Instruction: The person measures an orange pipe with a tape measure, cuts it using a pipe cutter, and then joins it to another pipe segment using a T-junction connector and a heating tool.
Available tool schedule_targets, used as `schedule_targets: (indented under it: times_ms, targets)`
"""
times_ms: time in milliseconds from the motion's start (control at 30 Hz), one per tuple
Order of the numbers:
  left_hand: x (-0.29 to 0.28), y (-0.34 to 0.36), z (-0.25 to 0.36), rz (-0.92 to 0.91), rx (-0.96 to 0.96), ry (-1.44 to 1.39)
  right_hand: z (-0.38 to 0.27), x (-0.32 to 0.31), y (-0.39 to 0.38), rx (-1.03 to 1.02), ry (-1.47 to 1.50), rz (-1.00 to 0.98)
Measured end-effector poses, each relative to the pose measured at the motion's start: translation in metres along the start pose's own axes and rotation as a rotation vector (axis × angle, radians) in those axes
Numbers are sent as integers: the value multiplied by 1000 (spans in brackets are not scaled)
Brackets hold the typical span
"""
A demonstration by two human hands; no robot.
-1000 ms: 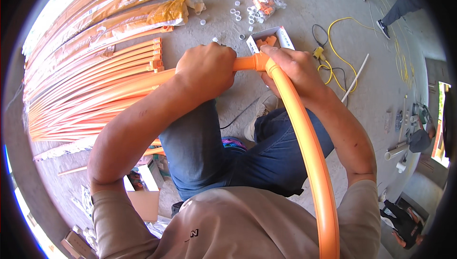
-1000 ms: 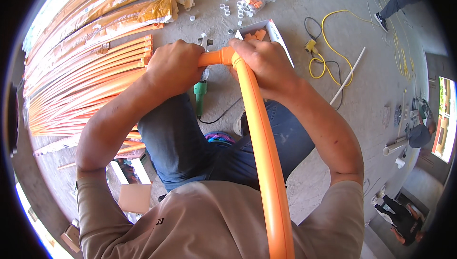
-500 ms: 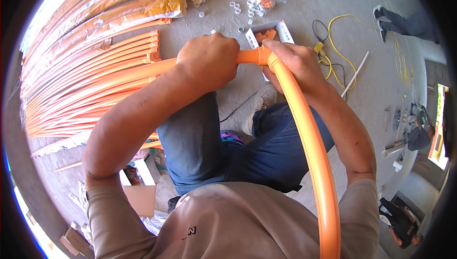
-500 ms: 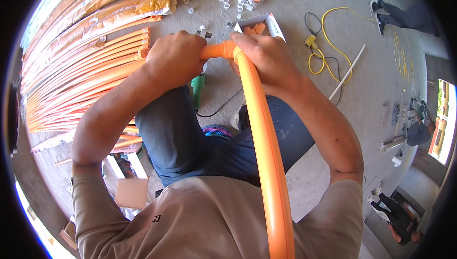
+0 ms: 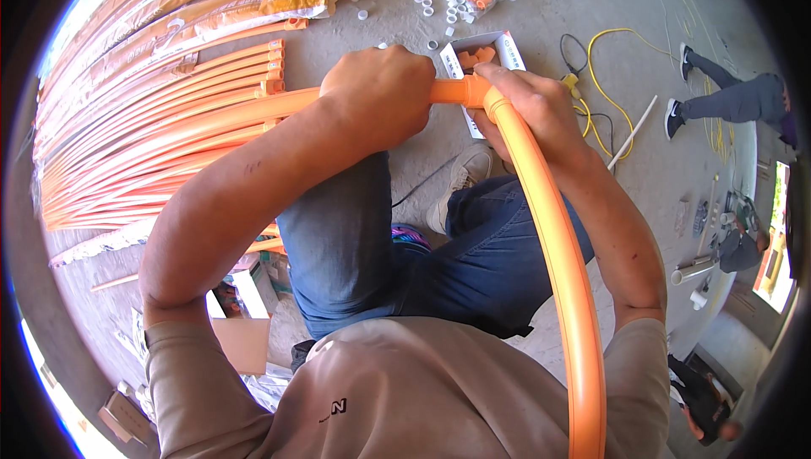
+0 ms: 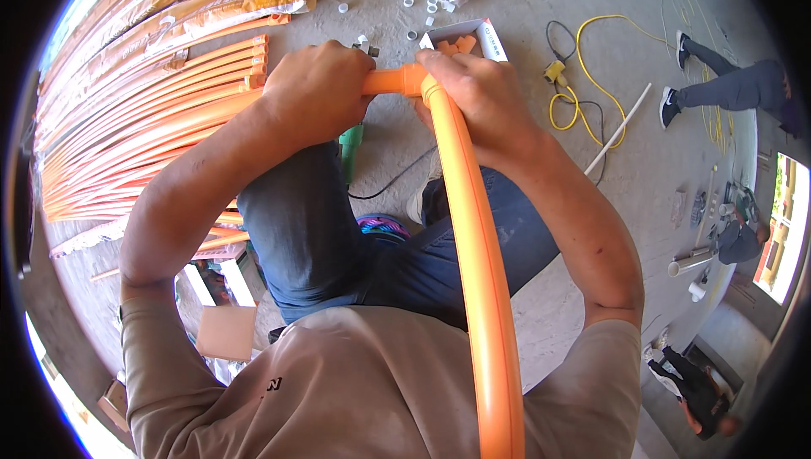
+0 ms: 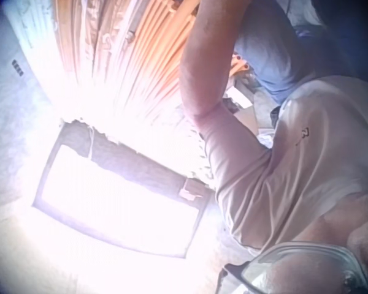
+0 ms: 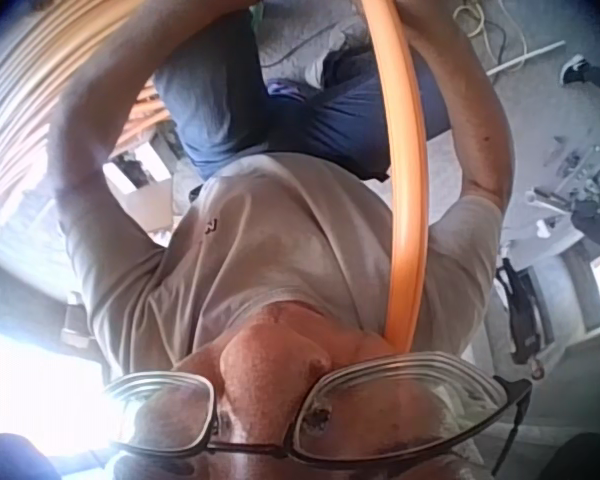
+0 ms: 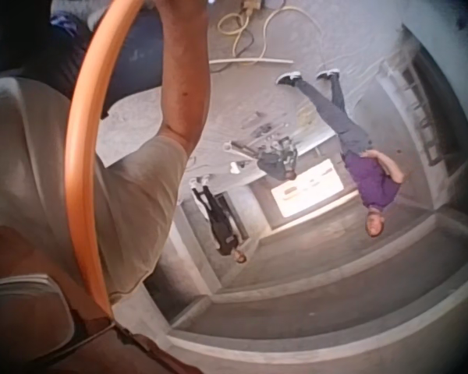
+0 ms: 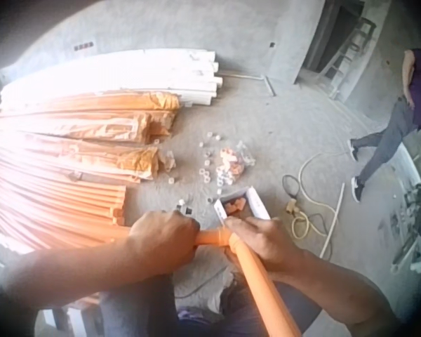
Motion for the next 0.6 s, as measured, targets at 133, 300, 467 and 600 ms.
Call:
schedule_targets:
  times_ms: [133,300,467,600]
  targets:
    - [1,2,0,-10,2,0,-1,-2,0,-3,-1,18]
    - [2,2,0,-7,1,3,0,0,1,11,-19,6]
    - [1,2,-1,1,0,13,1,-2,2,13,23,39]
    - [1,3,-1,8,-3,19,2,-2,2,24,43,35]
Point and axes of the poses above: each hand's wrist, its own y-axis towards the middle knuckle, its own x-axis out of the palm, z = x × y, the point moved 9 cm from there along y, towards the middle knuckle, and after that the axes turned 15 degrees about x, right-handed, at the moved point
